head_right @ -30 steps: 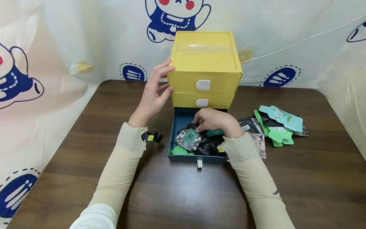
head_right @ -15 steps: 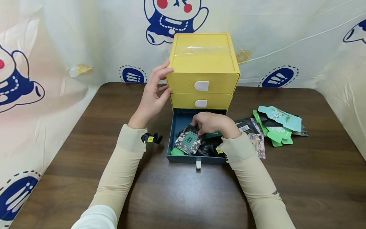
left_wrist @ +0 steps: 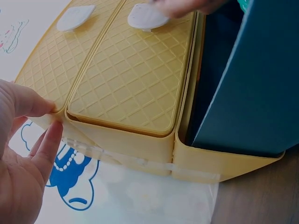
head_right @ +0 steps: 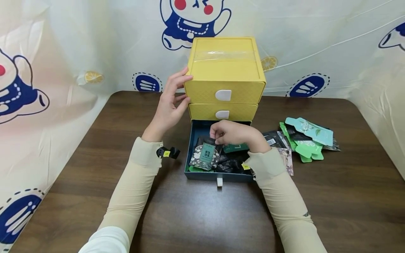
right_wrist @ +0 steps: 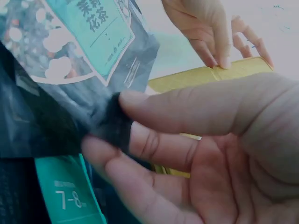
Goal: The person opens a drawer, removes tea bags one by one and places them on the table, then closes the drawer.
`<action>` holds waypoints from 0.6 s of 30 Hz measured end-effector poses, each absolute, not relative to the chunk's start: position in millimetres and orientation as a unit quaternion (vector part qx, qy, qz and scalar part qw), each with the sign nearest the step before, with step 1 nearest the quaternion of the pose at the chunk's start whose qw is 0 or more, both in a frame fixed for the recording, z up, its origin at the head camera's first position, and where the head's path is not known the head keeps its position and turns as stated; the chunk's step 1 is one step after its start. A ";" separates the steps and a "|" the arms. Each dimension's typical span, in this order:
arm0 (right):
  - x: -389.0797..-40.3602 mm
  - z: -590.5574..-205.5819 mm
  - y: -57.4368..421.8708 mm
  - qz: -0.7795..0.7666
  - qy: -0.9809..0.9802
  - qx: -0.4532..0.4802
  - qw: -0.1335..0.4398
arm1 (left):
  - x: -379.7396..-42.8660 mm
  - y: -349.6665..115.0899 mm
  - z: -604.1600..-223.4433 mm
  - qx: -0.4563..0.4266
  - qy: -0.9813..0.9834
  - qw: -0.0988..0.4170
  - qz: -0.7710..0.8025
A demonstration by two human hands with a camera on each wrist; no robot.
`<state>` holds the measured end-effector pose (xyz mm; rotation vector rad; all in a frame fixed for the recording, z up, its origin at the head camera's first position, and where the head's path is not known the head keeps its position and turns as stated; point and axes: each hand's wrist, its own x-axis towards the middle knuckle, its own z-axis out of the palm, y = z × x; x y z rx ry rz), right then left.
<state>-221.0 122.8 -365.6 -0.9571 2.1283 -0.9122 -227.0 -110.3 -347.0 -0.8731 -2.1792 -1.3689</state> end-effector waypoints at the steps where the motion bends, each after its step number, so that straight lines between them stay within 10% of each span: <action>1: -221.3 -365.1 124.3 -0.358 0.802 -0.360 0.316 | -227.2 -110.2 -347.1 -0.315 -0.784 0.211 -0.492; 18: -218.9 -346.1 152.1 -0.459 0.793 -0.288 0.279 | -227.4 -110.6 -347.4 -0.316 -0.783 0.212 -0.493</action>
